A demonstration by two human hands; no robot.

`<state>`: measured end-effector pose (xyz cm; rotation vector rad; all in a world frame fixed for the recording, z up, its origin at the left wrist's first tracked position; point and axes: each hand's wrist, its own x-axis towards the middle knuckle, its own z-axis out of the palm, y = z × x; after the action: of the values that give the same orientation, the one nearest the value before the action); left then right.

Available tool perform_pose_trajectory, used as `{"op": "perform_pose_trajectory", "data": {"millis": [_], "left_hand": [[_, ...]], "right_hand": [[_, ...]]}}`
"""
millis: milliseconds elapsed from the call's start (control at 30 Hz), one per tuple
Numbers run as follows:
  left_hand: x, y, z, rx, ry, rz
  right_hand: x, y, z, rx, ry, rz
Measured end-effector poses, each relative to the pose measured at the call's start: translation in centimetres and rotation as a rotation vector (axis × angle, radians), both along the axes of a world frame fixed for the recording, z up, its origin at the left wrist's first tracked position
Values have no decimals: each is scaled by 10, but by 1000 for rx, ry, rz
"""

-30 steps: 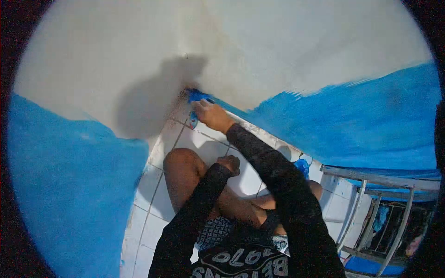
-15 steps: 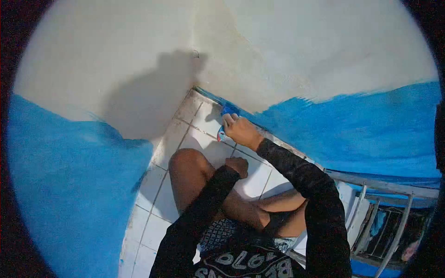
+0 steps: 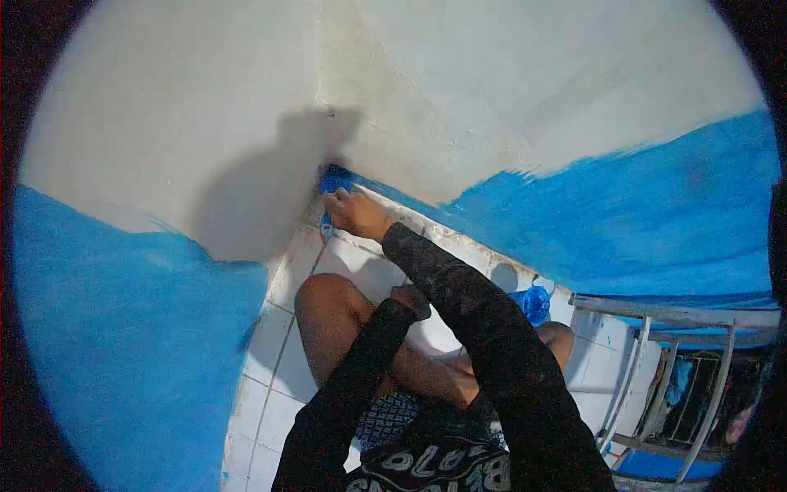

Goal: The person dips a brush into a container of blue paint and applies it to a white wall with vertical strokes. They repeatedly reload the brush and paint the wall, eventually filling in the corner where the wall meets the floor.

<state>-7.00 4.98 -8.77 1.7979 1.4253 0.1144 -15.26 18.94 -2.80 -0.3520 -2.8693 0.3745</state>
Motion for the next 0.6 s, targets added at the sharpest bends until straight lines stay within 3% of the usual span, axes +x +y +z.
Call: {"op": "perform_pose_trajectory", "data": {"millis": [67, 100, 200, 333, 433, 500, 600], "left_hand": [[5, 0, -5, -64, 79, -40], [6, 1, -7, -94, 118, -57], [-8, -3, 19, -87, 96, -50], [-10, 2, 45, -119, 106, 21], [-5, 2, 47, 8, 182, 49], [-6, 4, 42, 37, 87, 68], [-15, 14, 28, -8, 82, 106]], "right_hand": [[13, 0, 3, -112, -49, -128], [21, 7, 1, 129, -46, 30], [53, -4, 36, 274, -258, 1], [73, -2, 58, 271, -445, 29], [66, 8, 40, 255, -283, 105], [49, 13, 23, 199, -69, 135], [18, 23, 13, 180, -23, 155]]}}
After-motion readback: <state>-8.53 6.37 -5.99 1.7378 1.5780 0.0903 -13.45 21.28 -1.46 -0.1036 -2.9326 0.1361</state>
